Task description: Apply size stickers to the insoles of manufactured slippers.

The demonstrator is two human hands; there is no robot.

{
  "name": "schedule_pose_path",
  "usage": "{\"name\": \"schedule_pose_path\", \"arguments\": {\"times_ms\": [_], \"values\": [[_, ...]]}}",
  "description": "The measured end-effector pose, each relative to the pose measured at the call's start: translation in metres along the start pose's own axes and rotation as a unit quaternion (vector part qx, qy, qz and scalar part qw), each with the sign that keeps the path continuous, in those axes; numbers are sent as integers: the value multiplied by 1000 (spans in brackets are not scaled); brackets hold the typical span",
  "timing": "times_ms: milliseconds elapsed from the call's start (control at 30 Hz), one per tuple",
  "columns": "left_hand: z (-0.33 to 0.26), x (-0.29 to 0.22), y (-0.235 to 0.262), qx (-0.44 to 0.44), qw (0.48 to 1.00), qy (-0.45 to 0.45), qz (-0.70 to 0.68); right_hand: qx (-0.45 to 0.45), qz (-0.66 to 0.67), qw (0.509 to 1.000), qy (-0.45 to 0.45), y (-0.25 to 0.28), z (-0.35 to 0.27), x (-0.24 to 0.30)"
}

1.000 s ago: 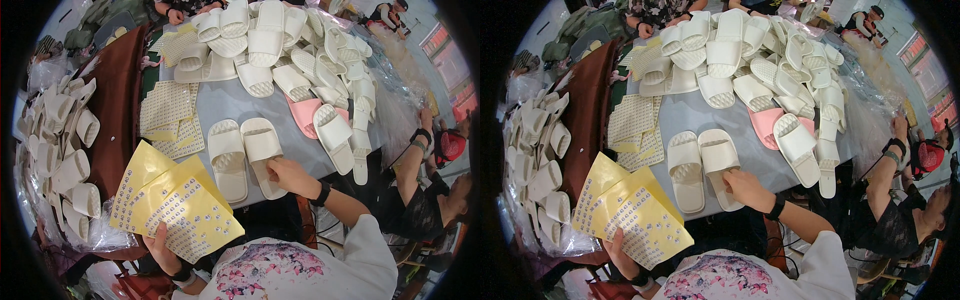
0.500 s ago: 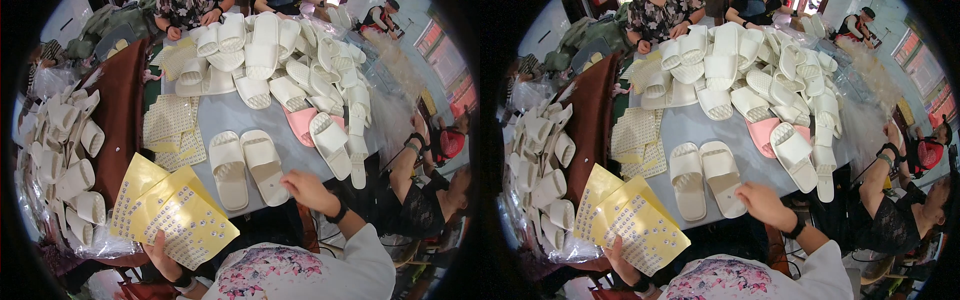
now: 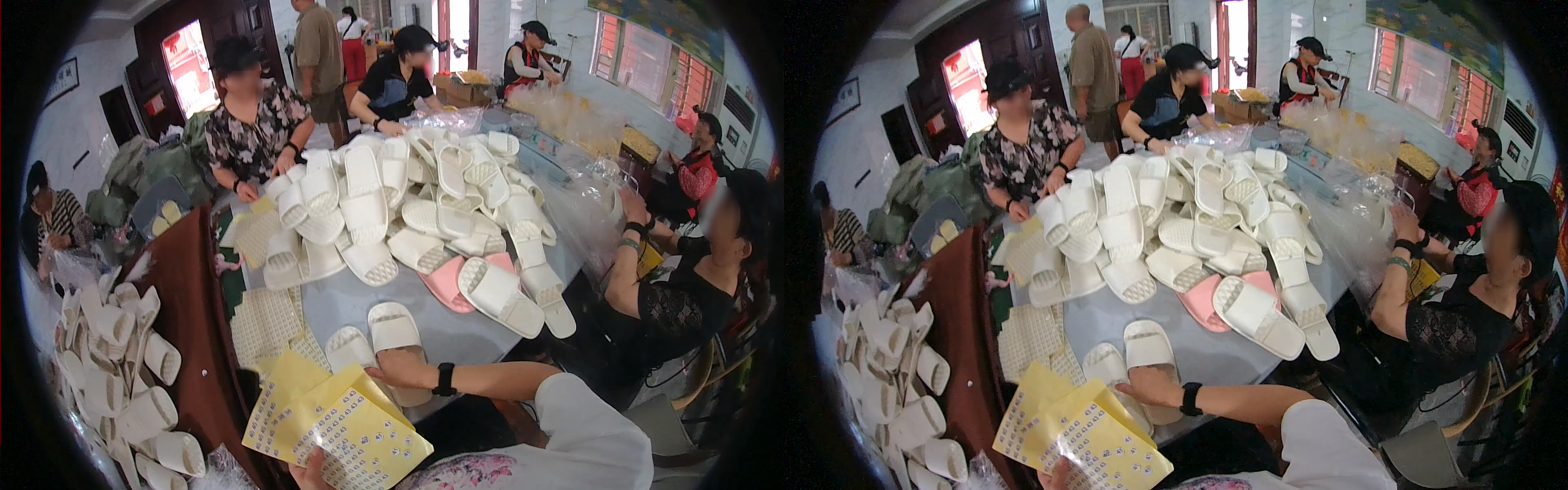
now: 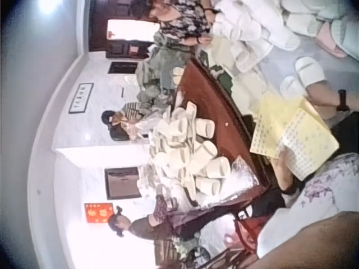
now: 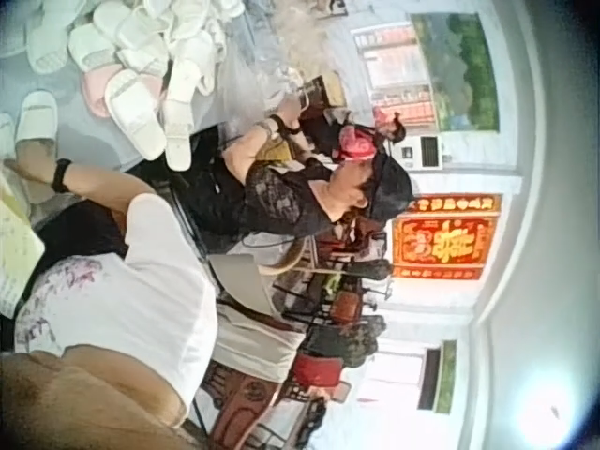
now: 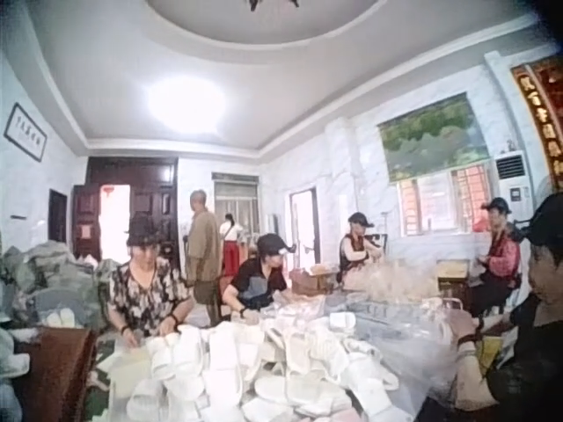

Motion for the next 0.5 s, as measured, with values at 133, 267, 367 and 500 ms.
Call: {"name": "schedule_pose_path", "arguments": {"times_ms": [133, 267, 367, 500], "values": [[-2, 1, 0, -42, 999, 20, -22, -66, -26, 997, 0, -7, 9, -5], [2, -1, 1, -43, 999, 5, -21, -153, 23, 987, 31, 16, -2, -18], [2, 0, 9, -52, 998, -8, 23, -266, 95, 955, 87, 49, -37, -26], [9, 9, 12, -65, 997, -25, 26, -359, 160, 919, 35, 111, -82, -56]]}}
Point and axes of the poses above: each hand's wrist, its own z-axis towards the middle knuckle, its own y-axis out of the back of the hand, x = y × z, the point moved 4 cm from there along z, towards the middle knuckle, and after that the axes turned 4 degrees about -z, right-handed, at the moved point
